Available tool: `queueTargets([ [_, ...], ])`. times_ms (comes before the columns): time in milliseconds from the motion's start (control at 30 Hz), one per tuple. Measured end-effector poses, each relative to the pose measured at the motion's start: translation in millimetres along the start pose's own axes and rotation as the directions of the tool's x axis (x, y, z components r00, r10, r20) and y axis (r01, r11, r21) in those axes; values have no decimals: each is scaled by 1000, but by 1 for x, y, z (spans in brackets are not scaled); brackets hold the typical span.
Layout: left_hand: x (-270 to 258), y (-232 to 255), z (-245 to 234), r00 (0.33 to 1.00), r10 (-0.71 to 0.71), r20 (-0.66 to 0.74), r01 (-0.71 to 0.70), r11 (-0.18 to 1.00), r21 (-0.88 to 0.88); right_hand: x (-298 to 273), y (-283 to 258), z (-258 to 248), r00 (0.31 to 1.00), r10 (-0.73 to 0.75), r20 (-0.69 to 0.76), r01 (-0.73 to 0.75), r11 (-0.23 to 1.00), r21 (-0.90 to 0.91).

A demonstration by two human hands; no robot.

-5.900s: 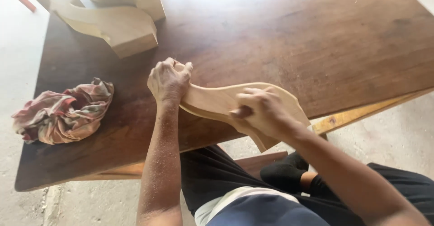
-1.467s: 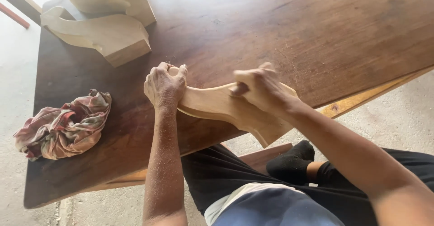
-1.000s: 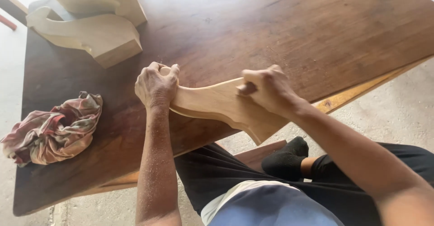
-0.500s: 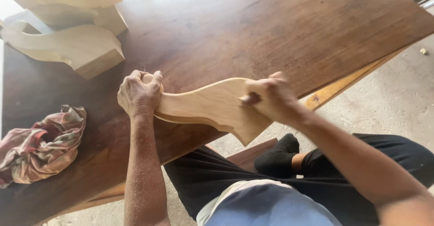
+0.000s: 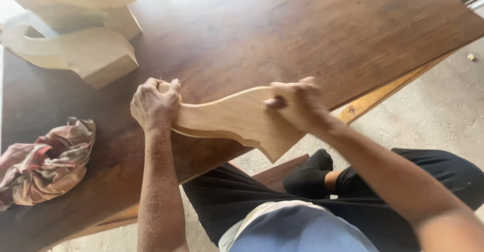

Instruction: Manual sanding of a wooden furniture leg using sandpaper on a workbench.

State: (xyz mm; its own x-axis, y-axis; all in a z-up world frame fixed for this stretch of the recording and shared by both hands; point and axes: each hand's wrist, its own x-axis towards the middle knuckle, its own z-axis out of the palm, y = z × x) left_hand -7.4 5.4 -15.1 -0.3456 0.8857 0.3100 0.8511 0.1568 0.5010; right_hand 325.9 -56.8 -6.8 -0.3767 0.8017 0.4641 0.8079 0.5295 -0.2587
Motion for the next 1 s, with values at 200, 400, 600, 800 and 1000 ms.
queueTargets([
  [200,-4,9,-14,991,-93,97,94,996,-6,50,-3,53,994,-77,81,71,995,76],
  [400,-1,4,-5,999,-32,26,31,999,20,48,33,5,973,3,232,-21,997,77],
  [600,-4,6,-9,996,-70,63,72,997,-33,89,-12,48,958,-229,173,206,968,143],
  [800,-1,6,-5,999,-42,34,41,999,25,63,26,0,934,14,357,-126,948,292],
  [1000,-4,10,-10,999,-43,13,42,999,9,96,-32,36,899,6,437,-78,986,146],
])
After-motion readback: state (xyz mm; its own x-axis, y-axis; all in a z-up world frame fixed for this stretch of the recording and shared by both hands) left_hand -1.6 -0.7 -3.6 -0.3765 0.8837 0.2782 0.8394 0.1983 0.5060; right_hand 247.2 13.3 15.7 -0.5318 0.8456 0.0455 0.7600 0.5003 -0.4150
